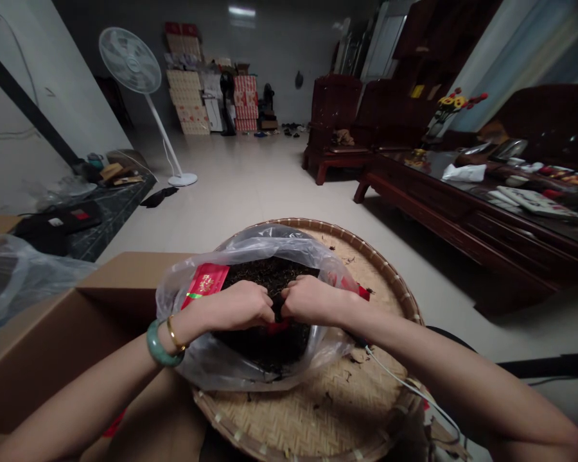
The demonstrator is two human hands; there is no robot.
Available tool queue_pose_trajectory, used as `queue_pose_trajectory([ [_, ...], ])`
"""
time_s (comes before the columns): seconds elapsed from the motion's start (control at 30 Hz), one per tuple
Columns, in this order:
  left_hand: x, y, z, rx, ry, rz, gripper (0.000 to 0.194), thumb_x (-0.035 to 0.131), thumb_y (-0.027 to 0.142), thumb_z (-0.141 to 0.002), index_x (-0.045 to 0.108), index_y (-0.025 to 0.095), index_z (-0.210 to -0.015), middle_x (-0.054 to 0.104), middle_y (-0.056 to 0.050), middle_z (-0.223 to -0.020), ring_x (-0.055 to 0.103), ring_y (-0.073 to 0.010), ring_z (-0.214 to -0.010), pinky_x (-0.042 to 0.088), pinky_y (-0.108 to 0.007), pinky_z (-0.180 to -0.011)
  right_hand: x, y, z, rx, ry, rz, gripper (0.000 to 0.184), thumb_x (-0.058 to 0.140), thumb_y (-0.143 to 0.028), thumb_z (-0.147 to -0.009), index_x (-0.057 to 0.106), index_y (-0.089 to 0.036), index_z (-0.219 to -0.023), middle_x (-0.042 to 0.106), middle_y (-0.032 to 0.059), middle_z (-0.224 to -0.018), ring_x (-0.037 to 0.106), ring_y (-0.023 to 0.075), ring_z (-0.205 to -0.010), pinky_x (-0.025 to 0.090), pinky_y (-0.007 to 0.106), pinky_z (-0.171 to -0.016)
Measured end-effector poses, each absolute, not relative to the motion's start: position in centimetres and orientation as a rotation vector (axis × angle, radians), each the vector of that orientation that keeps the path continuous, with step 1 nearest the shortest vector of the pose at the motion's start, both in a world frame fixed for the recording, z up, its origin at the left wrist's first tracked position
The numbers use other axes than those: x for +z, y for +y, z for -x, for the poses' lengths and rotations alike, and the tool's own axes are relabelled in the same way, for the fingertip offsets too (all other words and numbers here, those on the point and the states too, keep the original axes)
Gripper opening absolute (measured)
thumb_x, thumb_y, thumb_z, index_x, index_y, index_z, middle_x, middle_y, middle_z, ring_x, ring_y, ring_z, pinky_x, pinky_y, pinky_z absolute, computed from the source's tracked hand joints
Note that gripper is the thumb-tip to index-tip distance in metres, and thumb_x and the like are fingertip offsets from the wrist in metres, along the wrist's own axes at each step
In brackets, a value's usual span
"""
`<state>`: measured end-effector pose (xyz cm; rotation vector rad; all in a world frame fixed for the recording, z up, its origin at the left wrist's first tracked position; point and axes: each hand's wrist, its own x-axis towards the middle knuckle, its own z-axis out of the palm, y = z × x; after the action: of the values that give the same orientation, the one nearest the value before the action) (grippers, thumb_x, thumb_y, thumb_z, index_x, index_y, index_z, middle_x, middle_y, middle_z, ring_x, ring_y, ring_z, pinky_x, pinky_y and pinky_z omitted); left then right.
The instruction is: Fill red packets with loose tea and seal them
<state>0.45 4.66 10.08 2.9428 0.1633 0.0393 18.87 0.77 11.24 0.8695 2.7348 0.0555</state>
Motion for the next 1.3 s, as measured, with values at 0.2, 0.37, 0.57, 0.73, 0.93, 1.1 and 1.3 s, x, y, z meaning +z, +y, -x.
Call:
queue_pose_trajectory([
  [0.2, 9.9, 3.3, 0.0, -0.024, 0.346, -3.047, 0.007, 0.066, 0.028, -0.074, 0.067, 0.021, -0.073, 0.066, -0.004, -0.069, 0.059, -0.0188, -0.062, 0.041, -0.028, -0.057, 11.2, -0.1, -19.1, 0.029, 2.795, -0.860, 0.014, 0.055, -0.019, -0.085, 0.069, -0.018, -0.086, 0.066, 0.0066, -0.086, 0.062, 0.0191, -0.079, 0.044, 0.029, -0.067],
  [0.37, 9.1, 2.6, -0.4, -0.084, 0.480, -3.034, 0.015, 0.070, 0.035, -0.073, 0.068, 0.021, -0.066, 0.065, -0.003, -0.063, 0.060, -0.0177, -0.057, 0.039, -0.026, -0.051, 11.5, -0.6, -18.9, 0.046, 2.735, -0.965, 0.015, 0.057, -0.025, -0.083, 0.070, -0.018, -0.084, 0.066, 0.0090, -0.086, 0.062, 0.0216, -0.082, 0.045, 0.031, -0.069],
  [0.57, 9.3, 2.3, -0.5, -0.151, 0.666, -3.036, 0.029, 0.065, 0.041, -0.077, 0.069, 0.015, -0.065, 0.066, -0.009, -0.063, 0.062, -0.0216, -0.059, 0.040, -0.027, -0.052, 11.3, -1.1, -18.0, -0.004, 2.648, -1.097, 0.027, 0.057, -0.038, -0.083, 0.070, -0.014, -0.082, 0.068, 0.0124, -0.084, 0.064, 0.0254, -0.083, 0.046, 0.033, -0.069],
  [0.73, 10.7, 2.5, 0.6, -0.019, 0.614, -2.868, 0.017, 0.060, 0.034, -0.082, 0.066, 0.018, -0.079, 0.067, -0.004, -0.074, 0.061, -0.0176, -0.068, 0.040, -0.024, -0.058, 12.1, -1.3, -19.2, -0.148, 2.805, -1.179, 0.020, 0.057, -0.036, -0.085, 0.066, -0.017, -0.086, 0.064, 0.0068, -0.083, 0.061, 0.0184, -0.076, 0.043, 0.026, -0.063],
  [0.93, 10.9, 2.3, 1.1, 0.385, 0.701, -2.611, 0.009, 0.056, 0.026, -0.082, 0.059, 0.017, -0.082, 0.064, -0.001, -0.077, 0.056, -0.0132, -0.066, 0.039, -0.023, -0.060, 11.5, -1.9, -20.1, -0.569, 3.083, -1.487, 0.012, 0.056, -0.029, -0.086, 0.057, -0.017, -0.091, 0.057, 0.0048, -0.094, 0.056, 0.0143, -0.077, 0.043, 0.024, -0.065],
  [1.1, 8.0, 1.4, 0.7, 0.669, 0.818, -2.269, 0.029, 0.053, 0.021, -0.081, 0.053, 0.020, -0.110, 0.064, -0.002, -0.097, 0.057, -0.0125, -0.073, 0.043, -0.022, -0.065, 7.9, -2.4, -19.3, -1.185, 3.211, -1.874, 0.015, 0.060, -0.021, -0.080, 0.053, -0.020, -0.094, 0.059, 0.0013, -0.086, 0.055, 0.0142, -0.076, 0.044, 0.026, -0.068],
  [1.3, 3.3, -0.2, -0.7, 0.928, 0.967, -1.771, 0.046, 0.053, 0.026, -0.080, 0.042, 0.018, -0.124, 0.063, -0.001, -0.083, 0.057, -0.0107, -0.064, 0.046, -0.021, -0.059, 2.5, -2.7, -18.0, -2.359, 2.564, -2.456, 0.046, 0.070, -0.025, -0.064, 0.048, -0.022, -0.105, 0.057, -0.0006, -0.081, 0.056, 0.0134, -0.070, 0.043, 0.023, -0.056],
])
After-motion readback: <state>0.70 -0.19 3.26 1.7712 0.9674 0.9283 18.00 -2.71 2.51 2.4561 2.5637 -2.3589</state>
